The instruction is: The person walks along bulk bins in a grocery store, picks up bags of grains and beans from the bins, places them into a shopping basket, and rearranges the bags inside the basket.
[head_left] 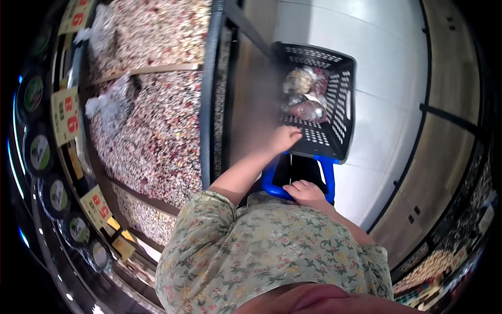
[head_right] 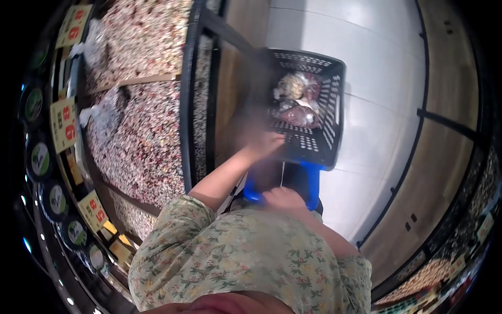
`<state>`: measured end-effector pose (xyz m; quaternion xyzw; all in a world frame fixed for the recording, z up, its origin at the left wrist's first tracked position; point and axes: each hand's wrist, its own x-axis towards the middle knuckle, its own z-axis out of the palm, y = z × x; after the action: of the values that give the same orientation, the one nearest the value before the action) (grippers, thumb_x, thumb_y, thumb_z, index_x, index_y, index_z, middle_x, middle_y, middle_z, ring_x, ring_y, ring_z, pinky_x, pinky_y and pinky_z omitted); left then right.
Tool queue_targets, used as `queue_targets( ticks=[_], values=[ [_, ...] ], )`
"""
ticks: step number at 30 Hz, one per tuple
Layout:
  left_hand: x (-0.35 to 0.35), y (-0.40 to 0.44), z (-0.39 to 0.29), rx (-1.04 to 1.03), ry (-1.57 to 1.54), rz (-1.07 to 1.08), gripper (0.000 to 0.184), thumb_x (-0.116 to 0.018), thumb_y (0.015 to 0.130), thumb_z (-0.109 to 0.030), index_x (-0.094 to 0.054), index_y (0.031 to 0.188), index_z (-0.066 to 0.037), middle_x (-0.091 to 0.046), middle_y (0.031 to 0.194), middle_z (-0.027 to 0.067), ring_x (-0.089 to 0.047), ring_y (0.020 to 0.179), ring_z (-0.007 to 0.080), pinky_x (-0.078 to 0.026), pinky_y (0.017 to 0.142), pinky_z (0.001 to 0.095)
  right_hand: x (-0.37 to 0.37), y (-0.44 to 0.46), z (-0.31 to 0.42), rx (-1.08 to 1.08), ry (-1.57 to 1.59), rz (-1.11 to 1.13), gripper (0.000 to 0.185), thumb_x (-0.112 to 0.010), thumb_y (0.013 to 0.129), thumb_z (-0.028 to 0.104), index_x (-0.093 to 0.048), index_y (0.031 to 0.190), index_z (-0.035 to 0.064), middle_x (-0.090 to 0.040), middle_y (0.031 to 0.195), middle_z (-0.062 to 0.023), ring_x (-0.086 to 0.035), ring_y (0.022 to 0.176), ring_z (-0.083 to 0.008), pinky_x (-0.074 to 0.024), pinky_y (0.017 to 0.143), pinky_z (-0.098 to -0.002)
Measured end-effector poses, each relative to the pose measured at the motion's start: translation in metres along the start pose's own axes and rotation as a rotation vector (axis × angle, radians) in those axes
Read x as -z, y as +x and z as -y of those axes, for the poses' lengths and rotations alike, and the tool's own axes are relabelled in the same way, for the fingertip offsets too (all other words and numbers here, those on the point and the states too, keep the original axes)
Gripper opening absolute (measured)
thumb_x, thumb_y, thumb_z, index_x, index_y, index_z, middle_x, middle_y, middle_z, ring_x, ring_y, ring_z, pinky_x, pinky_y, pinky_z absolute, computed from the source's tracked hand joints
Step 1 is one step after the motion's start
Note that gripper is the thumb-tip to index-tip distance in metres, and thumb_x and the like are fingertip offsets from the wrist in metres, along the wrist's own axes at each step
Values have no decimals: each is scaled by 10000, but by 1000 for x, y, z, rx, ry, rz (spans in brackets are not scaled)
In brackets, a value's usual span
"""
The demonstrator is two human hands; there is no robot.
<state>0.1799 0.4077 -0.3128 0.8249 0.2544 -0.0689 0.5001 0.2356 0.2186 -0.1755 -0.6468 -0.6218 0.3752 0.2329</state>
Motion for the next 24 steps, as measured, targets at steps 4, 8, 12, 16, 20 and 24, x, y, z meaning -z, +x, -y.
queue_targets(
  ticks=[4,8,12,16,20,24],
  values=[
    [110,-38,-87,87,-277,-121,325,-592,886,-231,-627,1142,-34,-648,1100,145,-623,1013,271,-474,898,354,1,10,-6,-55,-9,53,480,-732,653,193,-585,1095,78,-605,880,-108,-600,831,-287,-505,732,-386],
    [204,-81,-95,-140,130,-684,244,-597,872,-139,-650,1084,-30,-656,1062,126,-627,985,246,-486,873,327,10,23,-3,11,-59,-125,403,-711,679,182,-607,1053,73,-619,839,-125,-607,781,-310,-499,703,-409],
    [306,-132,-55,-106,97,-1227,270,-638,840,-67,-640,1107,-31,-642,1096,94,-602,993,167,-473,836,283,35,34,20,-139,-71,-112,343,-685,697,169,-620,1020,75,-623,801,-145,-608,753,-328,-491,689,-429],
    [398,-175,21,5,242,-1519,435,-698,733,-189,-609,1127,-27,-598,1157,155,-543,1090,311,-400,963,388,40,33,21,-104,-214,-109,311,-689,700,187,-626,990,95,-623,766,-120,-611,754,-318,-492,680,-428],
    [447,-181,42,474,453,-1378,669,-732,678,-416,-563,1222,-65,-560,1238,142,-477,1191,325,-326,1030,464,52,35,11,-90,-265,-137,240,-681,700,186,-621,918,105,-628,757,-107,-620,714,-308,-505,655,-417],
    [459,-161,65,706,648,-1179,802,-750,610,-555,-543,1264,-140,-550,1268,114,-446,1236,346,-195,1049,628,63,38,-4,-133,-422,-72,173,-674,696,194,-599,799,78,-610,710,-129,-619,682,-321,-510,630,-423]
  ],
)
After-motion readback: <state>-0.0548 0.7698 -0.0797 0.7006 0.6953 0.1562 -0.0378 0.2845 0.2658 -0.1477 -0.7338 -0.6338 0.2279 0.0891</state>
